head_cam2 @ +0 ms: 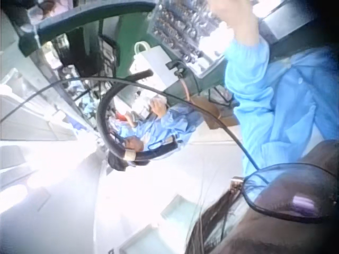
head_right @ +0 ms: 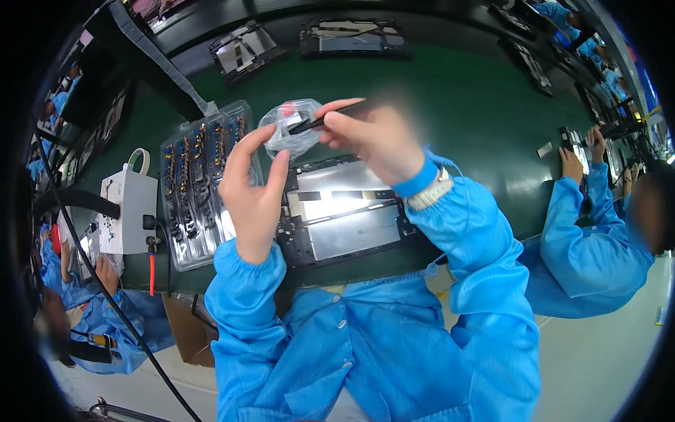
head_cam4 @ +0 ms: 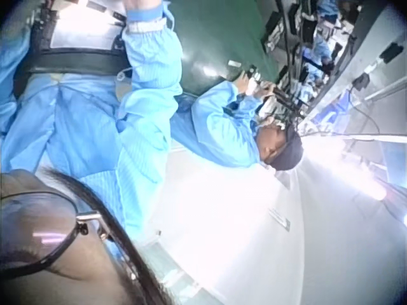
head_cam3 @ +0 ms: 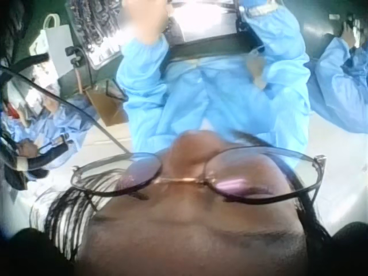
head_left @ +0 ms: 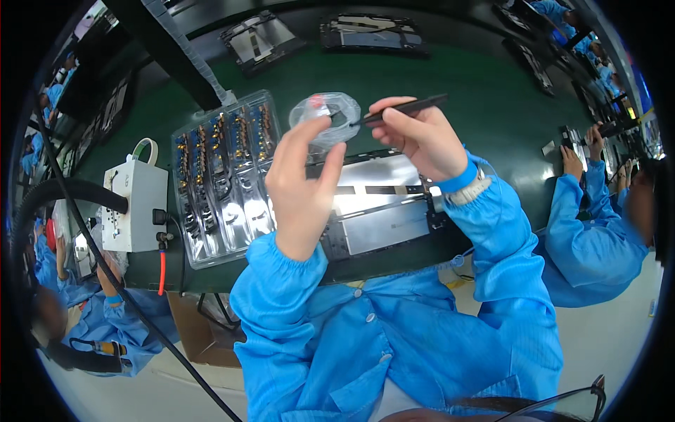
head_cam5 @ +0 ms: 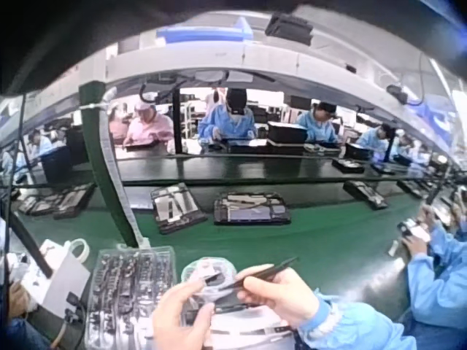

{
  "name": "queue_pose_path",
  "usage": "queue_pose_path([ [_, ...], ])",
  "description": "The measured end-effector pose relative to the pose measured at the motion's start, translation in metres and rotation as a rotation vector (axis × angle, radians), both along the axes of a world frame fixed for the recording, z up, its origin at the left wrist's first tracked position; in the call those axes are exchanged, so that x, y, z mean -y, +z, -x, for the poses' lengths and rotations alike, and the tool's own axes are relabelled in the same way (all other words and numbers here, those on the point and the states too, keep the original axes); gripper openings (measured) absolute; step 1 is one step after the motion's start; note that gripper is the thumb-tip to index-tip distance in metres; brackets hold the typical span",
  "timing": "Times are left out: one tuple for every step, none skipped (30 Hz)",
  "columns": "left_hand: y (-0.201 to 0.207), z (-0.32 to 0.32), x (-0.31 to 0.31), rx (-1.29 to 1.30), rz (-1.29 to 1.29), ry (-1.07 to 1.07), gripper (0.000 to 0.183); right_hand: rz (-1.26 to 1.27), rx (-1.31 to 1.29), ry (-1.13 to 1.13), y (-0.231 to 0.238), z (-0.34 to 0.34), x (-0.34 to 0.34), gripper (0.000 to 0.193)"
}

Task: Assembling internal components and attaching the screen to a tablet device on a production line.

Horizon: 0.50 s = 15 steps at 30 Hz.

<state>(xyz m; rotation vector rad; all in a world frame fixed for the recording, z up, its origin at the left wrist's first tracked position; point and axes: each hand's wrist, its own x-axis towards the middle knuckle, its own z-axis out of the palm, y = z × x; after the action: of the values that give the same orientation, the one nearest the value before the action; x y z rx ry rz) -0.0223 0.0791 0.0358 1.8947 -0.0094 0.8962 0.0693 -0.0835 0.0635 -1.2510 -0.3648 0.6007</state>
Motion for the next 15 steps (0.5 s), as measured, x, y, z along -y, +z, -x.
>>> queue_pose_path([
  [0.006,0.006,0.006,0.068,-0.012,0.013,0.032,-0.062,-0.062,0.041,0.005,0.010,0.005,0.024],
  [0.010,0.013,0.012,0.071,-0.011,0.014,0.032,-0.096,-0.098,0.064,0.010,0.022,0.011,0.024],
  [0.014,0.021,0.017,0.085,0.024,-0.029,0.029,-0.135,-0.135,0.096,0.015,0.032,0.015,0.024],
  [0.018,0.027,0.023,0.099,0.059,-0.071,0.026,-0.173,-0.173,0.130,0.018,0.040,0.020,0.023],
  [0.025,0.032,0.028,0.135,0.024,-0.058,0.020,-0.205,-0.202,0.163,0.018,0.046,0.025,0.024],
  [0.026,0.035,0.030,0.138,0.020,-0.053,0.020,-0.207,-0.198,0.169,0.020,0.051,0.028,0.024],
  [0.026,0.038,0.032,0.184,0.003,-0.089,0.020,-0.244,-0.212,0.181,0.022,0.057,0.031,0.025],
  [0.027,0.041,0.034,0.229,-0.014,-0.125,0.019,-0.282,-0.227,0.192,0.023,0.062,0.033,0.026],
  [0.029,0.046,0.037,0.214,-0.005,-0.122,0.017,-0.293,-0.226,0.195,0.024,0.066,0.036,0.026],
  [0.030,0.050,0.038,0.215,-0.008,-0.120,0.017,-0.295,-0.225,0.199,0.025,0.070,0.038,0.026],
  [0.031,0.053,0.039,0.228,-0.065,-0.111,0.017,-0.300,-0.210,0.181,0.027,0.075,0.040,0.026],
  [0.031,0.057,0.040,0.240,-0.122,-0.103,0.016,-0.306,-0.195,0.162,0.028,0.080,0.043,0.026],
  [0.032,0.061,0.042,0.239,-0.124,-0.104,0.016,-0.316,-0.179,0.160,0.028,0.084,0.045,0.025],
  [0.034,0.066,0.044,0.221,-0.134,-0.102,0.015,-0.319,-0.180,0.160,0.028,0.088,0.047,0.025],
  [0.036,0.069,0.045,0.202,-0.145,-0.099,0.015,-0.315,-0.162,0.154,0.029,0.091,0.049,0.024],
])
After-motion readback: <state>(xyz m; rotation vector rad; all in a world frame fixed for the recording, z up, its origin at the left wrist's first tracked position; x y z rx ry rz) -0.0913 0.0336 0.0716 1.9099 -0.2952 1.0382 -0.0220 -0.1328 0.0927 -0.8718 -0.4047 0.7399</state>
